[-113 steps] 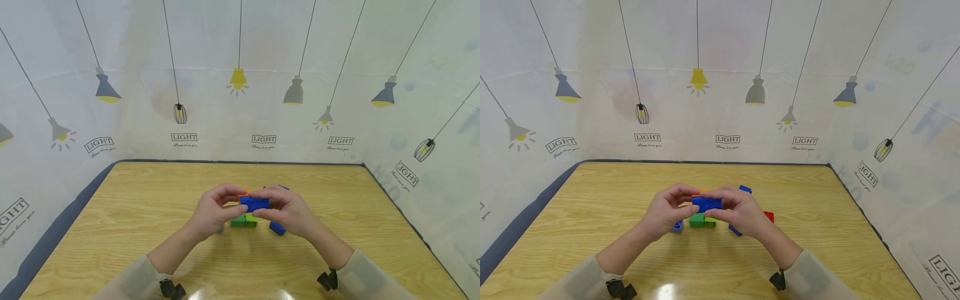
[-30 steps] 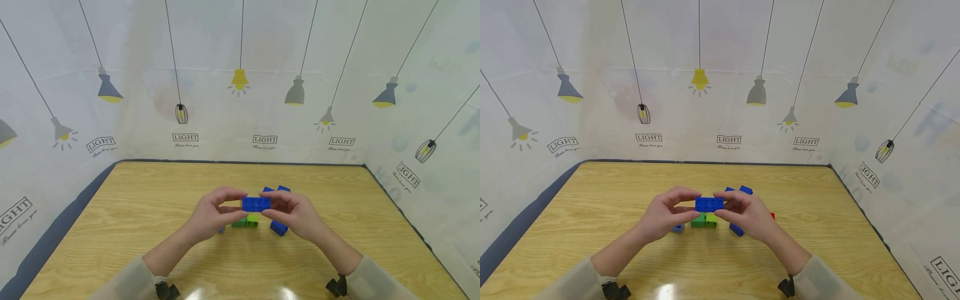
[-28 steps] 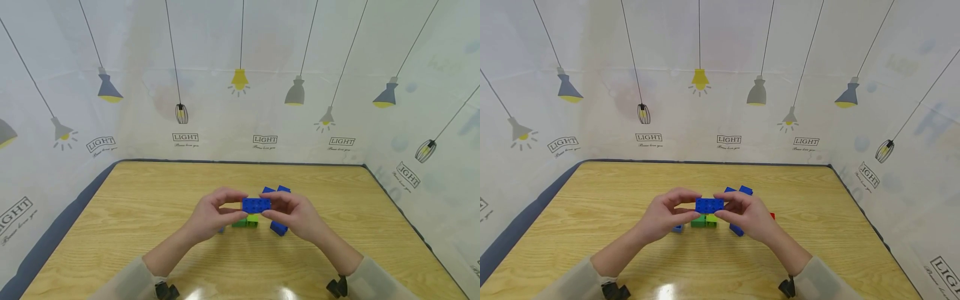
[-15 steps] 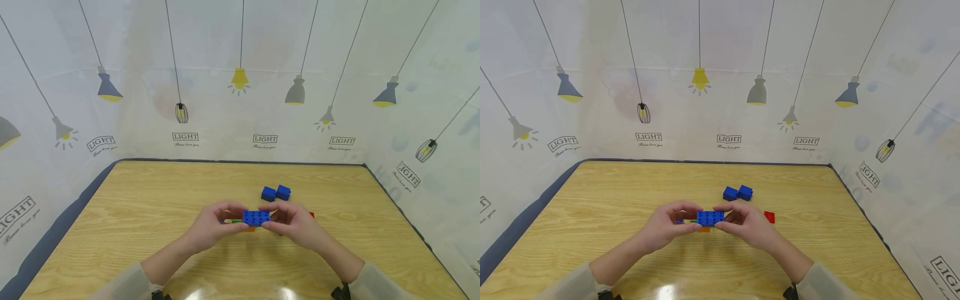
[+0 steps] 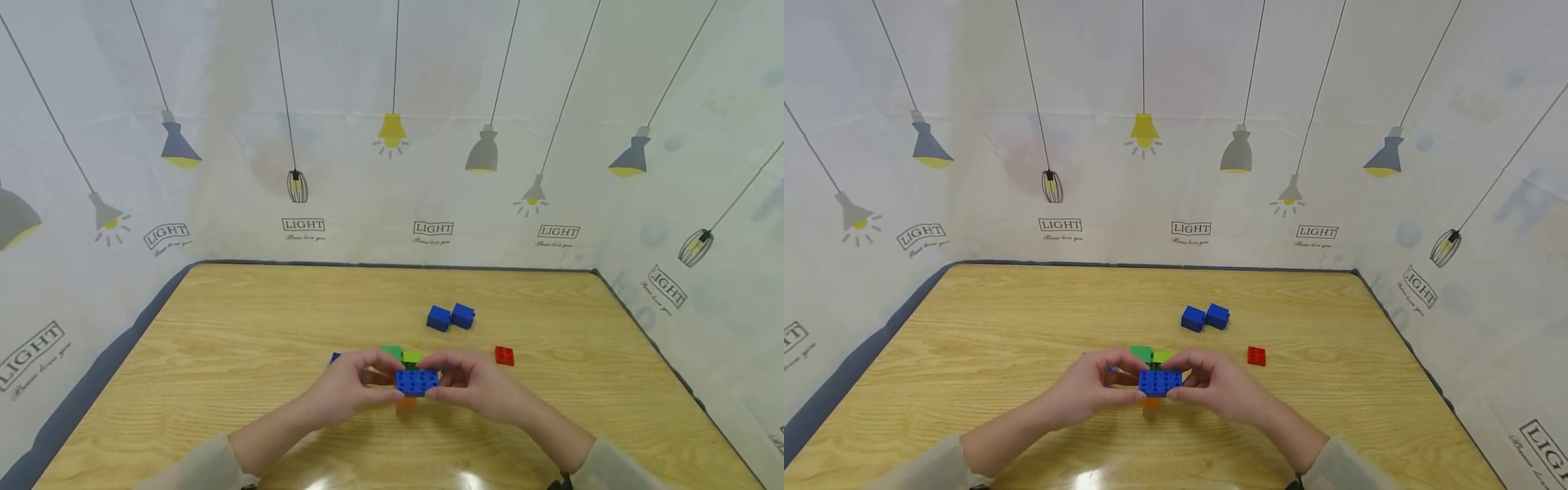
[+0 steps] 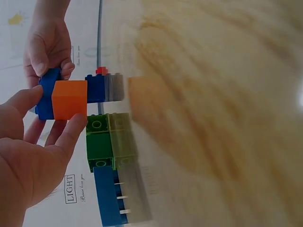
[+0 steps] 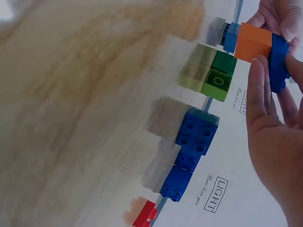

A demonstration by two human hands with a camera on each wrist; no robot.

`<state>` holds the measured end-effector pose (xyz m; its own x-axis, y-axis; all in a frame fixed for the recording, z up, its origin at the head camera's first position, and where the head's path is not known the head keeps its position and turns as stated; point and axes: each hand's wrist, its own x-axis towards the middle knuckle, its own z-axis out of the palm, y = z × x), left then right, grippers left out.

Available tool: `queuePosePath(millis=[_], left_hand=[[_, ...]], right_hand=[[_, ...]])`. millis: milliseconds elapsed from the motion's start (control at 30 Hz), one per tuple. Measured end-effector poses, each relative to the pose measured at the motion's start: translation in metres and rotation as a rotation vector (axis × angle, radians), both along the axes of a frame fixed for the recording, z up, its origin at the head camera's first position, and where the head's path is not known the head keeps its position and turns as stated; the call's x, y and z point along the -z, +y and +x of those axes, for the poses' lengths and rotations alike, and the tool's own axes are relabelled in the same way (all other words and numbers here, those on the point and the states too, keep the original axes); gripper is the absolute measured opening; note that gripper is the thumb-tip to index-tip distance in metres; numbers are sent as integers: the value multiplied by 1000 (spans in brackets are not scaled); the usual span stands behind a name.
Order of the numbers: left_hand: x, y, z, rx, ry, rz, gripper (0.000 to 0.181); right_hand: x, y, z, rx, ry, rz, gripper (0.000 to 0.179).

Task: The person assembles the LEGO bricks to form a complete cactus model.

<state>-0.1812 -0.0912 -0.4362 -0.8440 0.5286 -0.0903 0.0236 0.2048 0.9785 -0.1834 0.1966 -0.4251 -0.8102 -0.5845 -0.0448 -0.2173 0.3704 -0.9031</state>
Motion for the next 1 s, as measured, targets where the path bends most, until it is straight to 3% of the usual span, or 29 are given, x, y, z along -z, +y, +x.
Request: queuePosePath(millis=[433,1000], left_hand=[[10,0,-1,11,-25,-49,29],[9,2,-1,19,-36,-62,30]], right_hand=[[12,-4,0,11,-77,36,32],[13,-4,-3,33,-112,37,29]])
